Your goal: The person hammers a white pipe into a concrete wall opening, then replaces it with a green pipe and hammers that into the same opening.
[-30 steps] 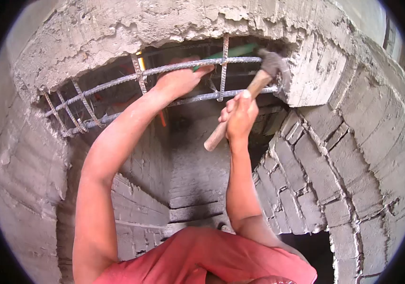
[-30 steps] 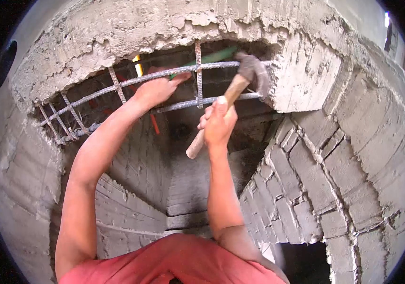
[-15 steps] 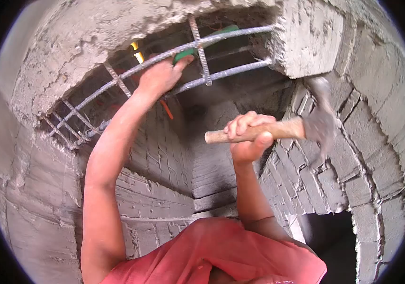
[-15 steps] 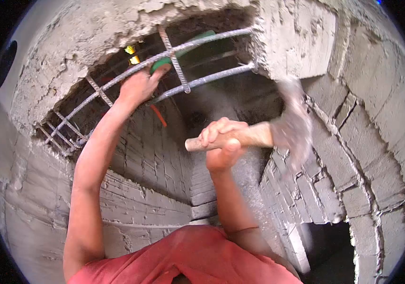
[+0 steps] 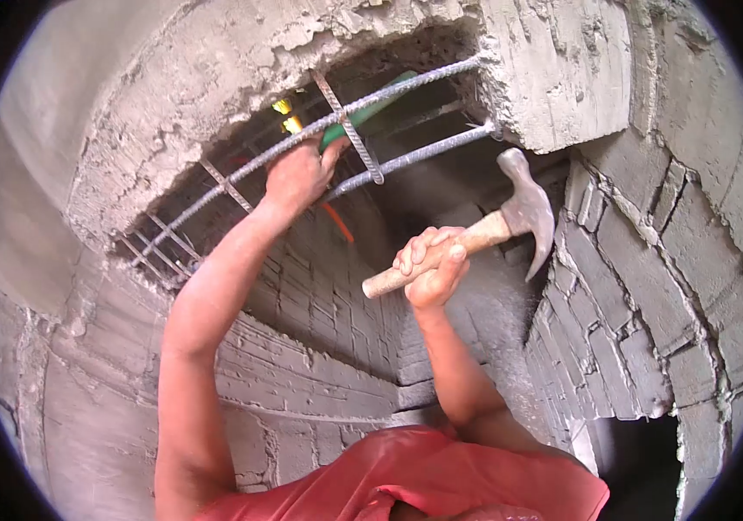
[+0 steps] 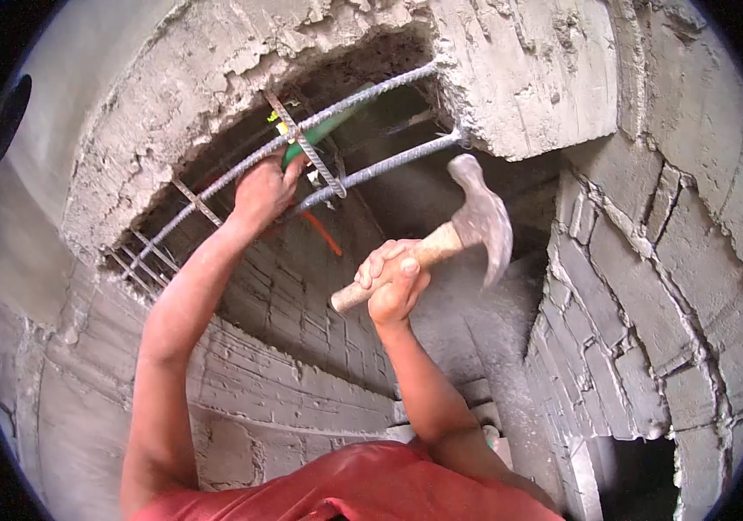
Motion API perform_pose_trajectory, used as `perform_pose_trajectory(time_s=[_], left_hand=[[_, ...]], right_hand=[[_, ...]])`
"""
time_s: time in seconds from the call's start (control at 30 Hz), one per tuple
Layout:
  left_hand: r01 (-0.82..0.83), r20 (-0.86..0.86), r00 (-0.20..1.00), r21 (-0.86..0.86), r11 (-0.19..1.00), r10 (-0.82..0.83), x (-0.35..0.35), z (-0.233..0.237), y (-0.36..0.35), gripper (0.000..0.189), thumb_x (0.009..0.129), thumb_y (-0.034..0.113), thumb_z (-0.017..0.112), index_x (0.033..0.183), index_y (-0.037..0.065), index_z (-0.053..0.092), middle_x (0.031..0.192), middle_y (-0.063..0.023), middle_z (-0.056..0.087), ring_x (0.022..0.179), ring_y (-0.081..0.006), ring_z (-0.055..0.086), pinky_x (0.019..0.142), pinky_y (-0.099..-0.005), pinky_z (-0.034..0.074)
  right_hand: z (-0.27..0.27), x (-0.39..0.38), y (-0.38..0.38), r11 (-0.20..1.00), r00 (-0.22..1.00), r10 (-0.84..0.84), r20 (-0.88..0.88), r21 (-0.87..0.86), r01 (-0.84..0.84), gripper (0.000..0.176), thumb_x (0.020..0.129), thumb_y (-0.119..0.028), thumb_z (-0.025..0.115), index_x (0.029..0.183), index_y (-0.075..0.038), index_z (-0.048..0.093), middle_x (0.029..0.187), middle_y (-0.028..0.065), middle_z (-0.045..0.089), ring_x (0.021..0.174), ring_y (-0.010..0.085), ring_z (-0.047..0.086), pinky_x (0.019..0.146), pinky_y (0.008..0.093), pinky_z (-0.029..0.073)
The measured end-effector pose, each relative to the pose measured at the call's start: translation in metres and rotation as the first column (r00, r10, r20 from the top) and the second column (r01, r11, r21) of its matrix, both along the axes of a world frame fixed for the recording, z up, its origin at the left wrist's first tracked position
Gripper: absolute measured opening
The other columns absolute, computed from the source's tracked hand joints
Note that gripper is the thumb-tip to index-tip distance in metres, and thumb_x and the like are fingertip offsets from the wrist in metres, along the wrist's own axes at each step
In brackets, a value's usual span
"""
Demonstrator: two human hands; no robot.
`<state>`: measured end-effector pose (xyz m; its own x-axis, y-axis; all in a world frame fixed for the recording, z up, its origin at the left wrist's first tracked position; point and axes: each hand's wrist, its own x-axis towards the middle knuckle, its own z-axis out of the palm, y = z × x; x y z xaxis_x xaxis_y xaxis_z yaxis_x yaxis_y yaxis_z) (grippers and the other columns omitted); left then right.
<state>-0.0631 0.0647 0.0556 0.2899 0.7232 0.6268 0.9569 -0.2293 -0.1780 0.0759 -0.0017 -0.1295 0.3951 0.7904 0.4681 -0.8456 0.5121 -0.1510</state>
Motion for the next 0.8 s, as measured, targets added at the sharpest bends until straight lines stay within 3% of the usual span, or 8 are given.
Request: perform_pose_trajectory(time_s=[0.13,0.27,0.33,0.43,0.57,0.67,0.73,0.8], left_hand=[[-0.003,0.03,1.0,-0.06,0.998,0.004,0.005,0.007,-0.001,0.053,0.098,0.052,0.049,0.116,0.004,0.063,0.099,-0.0269,0.068,0.094,-0.0453,0.065,0.08,-0.0534,0.052],[-0.136,0.003,0.99,-0.166,0.977,0.139,0.009,0.009,-0.003,0.054,0.098,0.052,0.049,0.116,0.003,0.063,0.094,-0.0284,0.068,0.09,-0.0463,0.066,0.077,-0.054,0.053],[-0.108,0.028,0.993,-0.102,0.989,0.111,0.012,0.01,-0.006,0.053,0.098,0.052,0.05,0.115,0.003,0.063,0.093,-0.0289,0.067,0.088,-0.0467,0.066,0.076,-0.0542,0.053],[-0.048,0.028,0.998,-0.07,0.996,0.05,0.013,0.009,-0.005,0.053,0.098,0.051,0.051,0.116,0.003,0.063,0.096,-0.0285,0.068,0.09,-0.0465,0.066,0.076,-0.0546,0.053],[-0.043,0.029,0.999,-0.075,0.996,0.046,0.015,0.009,-0.009,0.05,0.098,0.048,0.052,0.118,0.004,0.062,0.099,-0.0267,0.068,0.092,-0.0462,0.065,0.078,-0.054,0.053],[-0.009,0.043,0.999,-0.065,0.998,0.012,0.012,0.009,-0.009,0.047,0.098,0.049,0.051,0.12,0.009,0.062,0.106,-0.0242,0.067,0.097,-0.0453,0.065,0.081,-0.0551,0.052],[-0.033,0.039,0.999,-0.117,0.993,0.038,0.012,0.011,-0.009,0.046,0.098,0.049,0.051,0.12,0.009,0.062,0.108,-0.0238,0.067,0.099,-0.0452,0.065,0.082,-0.0547,0.052],[-0.056,0.045,0.997,-0.144,0.988,0.063,0.011,0.012,-0.008,0.047,0.098,0.049,0.051,0.119,0.008,0.062,0.108,-0.0249,0.067,0.1,-0.0453,0.064,0.083,-0.0549,0.052]], right_hand=[[0.047,-0.019,0.005,0.985,0.938,-0.088,-0.334,0.108,0.131,0.05,0.094,-0.067,0.047,0.097,-0.017,0.042,0.068,0.0036,0.046,0.047,0.0178,0.048,0.048,0.0368,0.049],[0.084,-0.049,0.013,0.995,0.881,0.034,-0.472,0.101,0.015,0.052,0.093,-0.065,0.05,0.099,-0.014,0.041,0.067,0.0046,0.045,0.047,0.0191,0.048,0.046,0.0362,0.047],[0.096,-0.062,0.016,0.994,0.911,0.103,-0.399,0.021,-0.103,0.048,0.097,-0.059,0.046,0.093,-0.011,0.042,0.064,0.0044,0.045,0.046,0.0172,0.047,0.043,0.0333,0.045],[0.111,-0.052,0.026,0.957,0.966,0.233,-0.116,-0.148,-0.249,0.046,0.102,-0.052,0.038,0.084,-0.01,0.041,0.06,0.0043,0.045,0.041,0.0128,0.044,0.04,0.0307,0.044],[0.109,-0.044,0.008,0.965,0.92,0.162,-0.357,-0.137,-0.224,0.045,0.101,-0.055,0.04,0.089,-0.011,0.041,0.062,0.0051,0.045,0.041,0.0151,0.044,0.039,0.0319,0.044],[0.103,-0.037,0.001,0.989,0.827,-0.127,-0.547,-0.132,0.064,0.056,0.093,-0.074,0.038,0.093,-0.018,0.042,0.063,0.0023,0.044,0.043,0.0174,0.044,0.04,0.0331,0.044],[0.105,-0.031,0.001,0.99,0.778,-0.126,-0.615,-0.122,0.065,0.056,0.09,-0.077,0.038,0.094,-0.021,0.041,0.063,0.0013,0.044,0.044,0.018,0.045,0.041,0.0348,0.044],[0.114,-0.032,-0.003,0.959,0.817,0.183,-0.547,-0.082,-0.27,0.047,0.098,-0.065,0.035,0.092,-0.019,0.041,0.064,0.0011,0.045,0.044,0.0164,0.044,0.042,0.0363,0.045]])
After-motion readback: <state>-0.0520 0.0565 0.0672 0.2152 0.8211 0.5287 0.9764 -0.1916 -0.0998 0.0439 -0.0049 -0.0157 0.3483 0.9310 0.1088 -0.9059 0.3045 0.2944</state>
